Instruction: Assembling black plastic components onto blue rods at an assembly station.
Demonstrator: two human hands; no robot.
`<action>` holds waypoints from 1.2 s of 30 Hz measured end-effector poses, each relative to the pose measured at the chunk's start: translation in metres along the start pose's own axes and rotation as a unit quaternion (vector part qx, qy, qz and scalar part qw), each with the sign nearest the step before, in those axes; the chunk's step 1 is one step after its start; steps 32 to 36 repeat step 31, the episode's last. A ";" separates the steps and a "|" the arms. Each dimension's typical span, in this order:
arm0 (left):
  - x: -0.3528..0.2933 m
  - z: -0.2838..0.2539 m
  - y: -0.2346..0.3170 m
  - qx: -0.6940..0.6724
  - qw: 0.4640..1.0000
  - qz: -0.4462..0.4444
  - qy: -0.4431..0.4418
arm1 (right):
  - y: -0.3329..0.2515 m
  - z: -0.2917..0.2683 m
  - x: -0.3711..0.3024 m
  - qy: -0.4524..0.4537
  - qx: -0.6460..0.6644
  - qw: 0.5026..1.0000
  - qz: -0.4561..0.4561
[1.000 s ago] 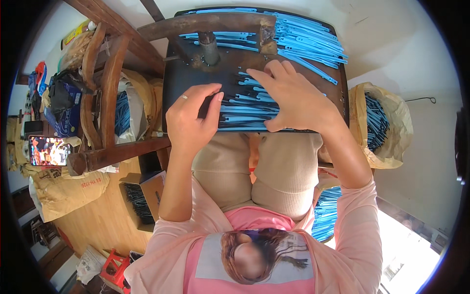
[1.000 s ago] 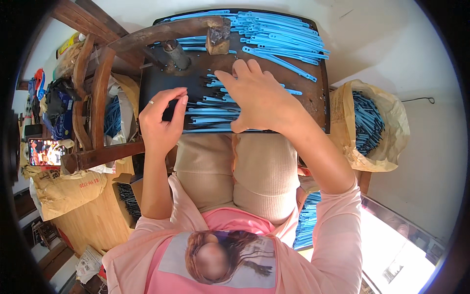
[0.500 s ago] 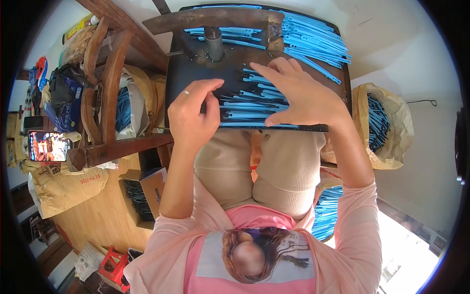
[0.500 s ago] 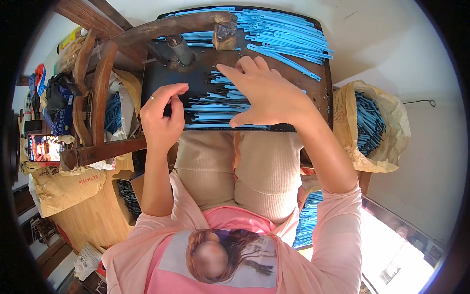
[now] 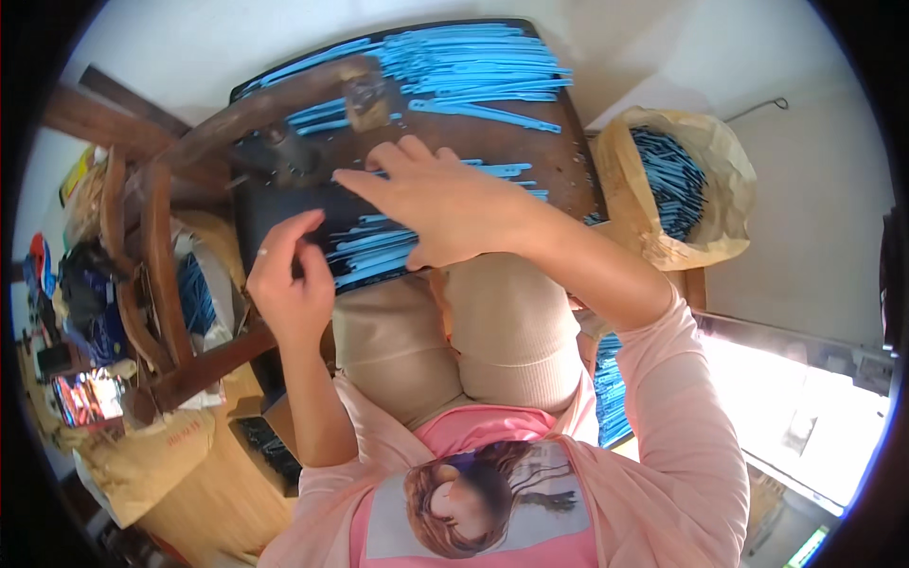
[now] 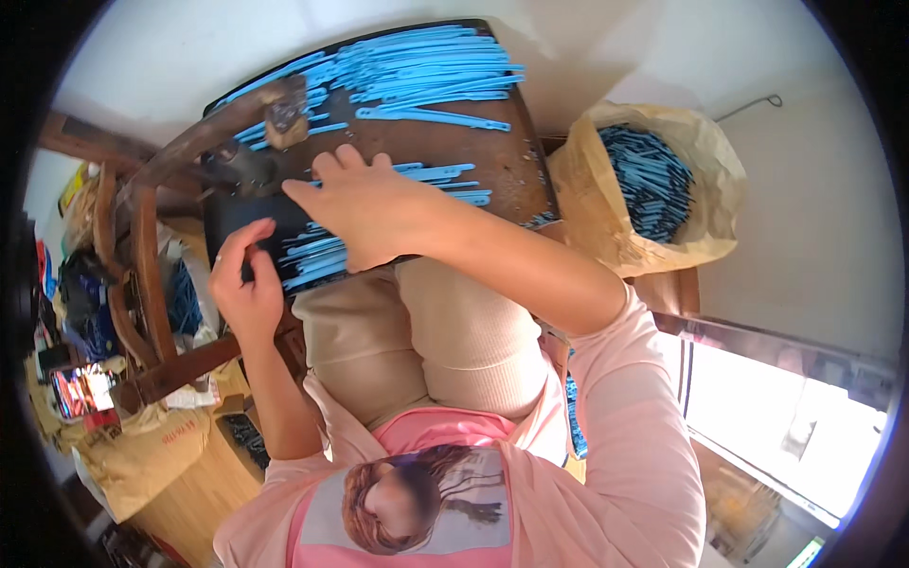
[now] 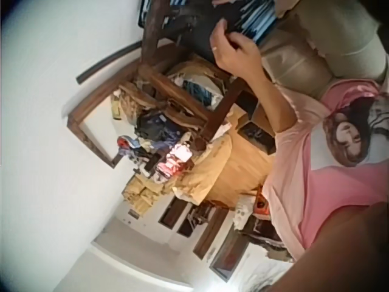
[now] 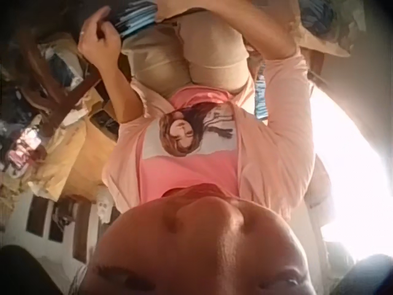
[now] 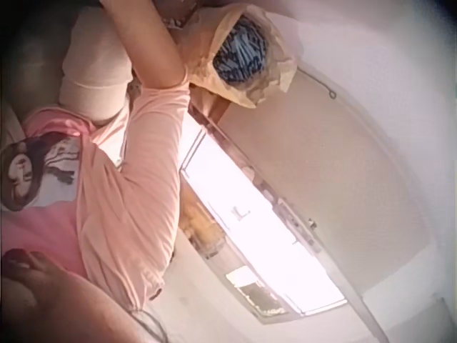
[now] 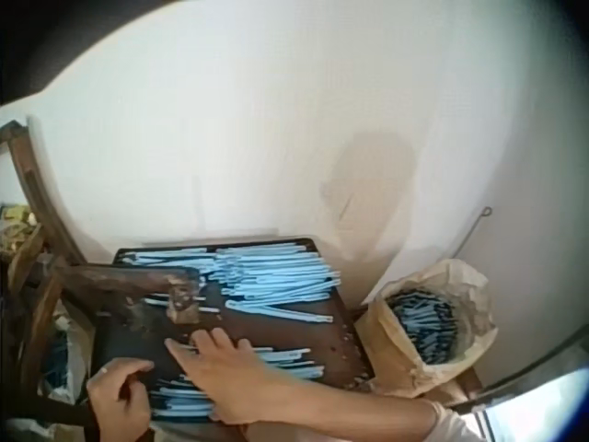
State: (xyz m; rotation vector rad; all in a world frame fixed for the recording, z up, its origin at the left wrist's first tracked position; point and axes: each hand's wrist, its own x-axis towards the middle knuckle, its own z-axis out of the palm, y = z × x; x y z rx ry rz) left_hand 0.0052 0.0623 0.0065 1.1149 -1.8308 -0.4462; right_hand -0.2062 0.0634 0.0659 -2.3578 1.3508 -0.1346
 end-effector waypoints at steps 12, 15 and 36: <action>-0.004 0.003 0.001 0.020 0.999 0.012 0.042 | 0.006 0.032 -0.002 0.105 -0.016 0.994 0.028; -0.005 -0.002 -0.002 -0.005 0.999 -0.014 0.050 | 0.009 0.037 -0.001 0.146 -0.001 0.989 -0.009; -0.010 0.048 0.089 -0.254 0.962 0.103 -0.011 | 0.011 -0.012 -0.060 0.565 0.293 0.769 -0.053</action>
